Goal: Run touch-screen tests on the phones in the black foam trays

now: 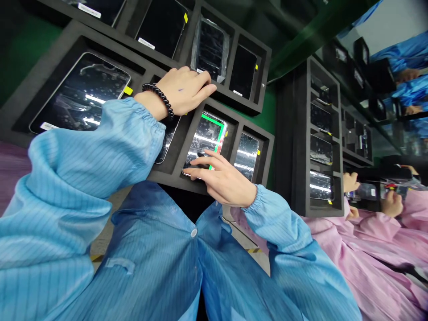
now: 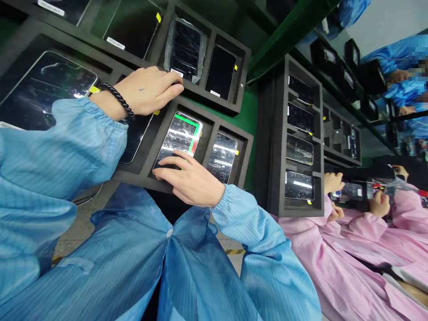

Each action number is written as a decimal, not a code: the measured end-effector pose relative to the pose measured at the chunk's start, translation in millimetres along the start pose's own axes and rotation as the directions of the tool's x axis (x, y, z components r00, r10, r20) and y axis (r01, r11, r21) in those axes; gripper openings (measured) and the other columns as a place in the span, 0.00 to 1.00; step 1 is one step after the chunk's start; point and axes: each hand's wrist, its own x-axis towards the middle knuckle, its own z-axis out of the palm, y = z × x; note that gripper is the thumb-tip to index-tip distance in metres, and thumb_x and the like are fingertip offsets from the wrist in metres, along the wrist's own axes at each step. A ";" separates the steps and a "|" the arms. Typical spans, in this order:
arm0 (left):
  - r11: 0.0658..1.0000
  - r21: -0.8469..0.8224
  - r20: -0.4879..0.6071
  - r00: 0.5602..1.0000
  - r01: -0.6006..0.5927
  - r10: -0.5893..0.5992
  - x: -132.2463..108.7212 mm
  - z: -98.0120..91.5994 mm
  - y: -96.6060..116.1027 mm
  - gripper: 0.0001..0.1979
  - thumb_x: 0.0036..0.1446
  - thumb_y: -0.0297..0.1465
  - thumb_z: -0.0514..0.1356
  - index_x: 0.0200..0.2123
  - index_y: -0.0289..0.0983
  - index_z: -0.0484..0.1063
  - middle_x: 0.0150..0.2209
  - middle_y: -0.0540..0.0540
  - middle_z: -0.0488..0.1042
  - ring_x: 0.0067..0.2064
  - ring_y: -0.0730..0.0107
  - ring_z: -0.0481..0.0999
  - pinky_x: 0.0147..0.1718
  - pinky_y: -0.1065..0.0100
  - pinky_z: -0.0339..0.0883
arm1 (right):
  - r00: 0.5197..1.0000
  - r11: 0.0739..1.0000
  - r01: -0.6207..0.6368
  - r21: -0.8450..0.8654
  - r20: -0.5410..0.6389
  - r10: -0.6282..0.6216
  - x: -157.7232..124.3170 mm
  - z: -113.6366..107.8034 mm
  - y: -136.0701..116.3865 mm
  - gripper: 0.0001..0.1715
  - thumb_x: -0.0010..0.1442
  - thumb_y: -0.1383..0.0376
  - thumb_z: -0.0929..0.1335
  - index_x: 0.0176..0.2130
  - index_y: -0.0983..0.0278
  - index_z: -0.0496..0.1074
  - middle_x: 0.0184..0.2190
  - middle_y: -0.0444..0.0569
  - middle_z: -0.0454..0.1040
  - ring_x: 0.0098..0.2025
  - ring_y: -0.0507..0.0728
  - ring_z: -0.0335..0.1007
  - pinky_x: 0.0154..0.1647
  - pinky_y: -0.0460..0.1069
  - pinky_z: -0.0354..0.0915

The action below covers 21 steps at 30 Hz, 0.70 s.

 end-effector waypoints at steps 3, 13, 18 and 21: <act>1.000 -0.012 0.020 1.000 0.009 -0.009 0.7 -0.6 0.4 0.29 0.69 0.46 0.35 0.59 0.42 0.65 0.55 0.43 0.74 0.55 0.52 0.67 0.53 0.50 0.59 | 1.000 1.000 0.011 -0.008 0.009 -0.011 4.1 0.4 0.3 0.30 0.55 0.78 0.60 0.55 0.67 0.68 0.52 0.51 0.78 0.64 0.61 0.63 0.75 0.64 0.51; 0.997 -0.073 0.007 1.000 -0.014 0.014 0.6 1.5 -2.2 0.35 0.65 0.51 0.33 0.59 0.42 0.67 0.55 0.39 0.74 0.58 0.42 0.67 0.56 0.42 0.58 | 0.997 0.996 -0.077 -0.036 0.000 0.077 -26.6 -5.4 -9.0 0.30 0.56 0.78 0.58 0.56 0.66 0.68 0.51 0.52 0.78 0.65 0.61 0.65 0.73 0.66 0.56; 0.997 -0.073 -0.005 1.000 -0.019 0.018 0.3 2.9 -4.0 0.36 0.64 0.52 0.32 0.60 0.43 0.66 0.56 0.39 0.74 0.58 0.40 0.66 0.57 0.40 0.57 | 0.990 0.990 -0.138 -0.039 -0.028 0.137 -50.2 -7.0 -14.9 0.31 0.57 0.78 0.58 0.57 0.68 0.67 0.49 0.52 0.79 0.62 0.61 0.68 0.72 0.66 0.58; 0.997 -0.074 0.007 1.000 -0.009 0.010 0.1 2.5 -3.7 0.35 0.64 0.51 0.33 0.62 0.43 0.65 0.56 0.40 0.73 0.59 0.41 0.65 0.57 0.41 0.56 | 0.991 0.991 -0.127 -0.037 -0.044 0.125 -54.0 -7.9 -15.5 0.28 0.57 0.78 0.59 0.55 0.68 0.68 0.48 0.52 0.80 0.61 0.61 0.69 0.71 0.65 0.59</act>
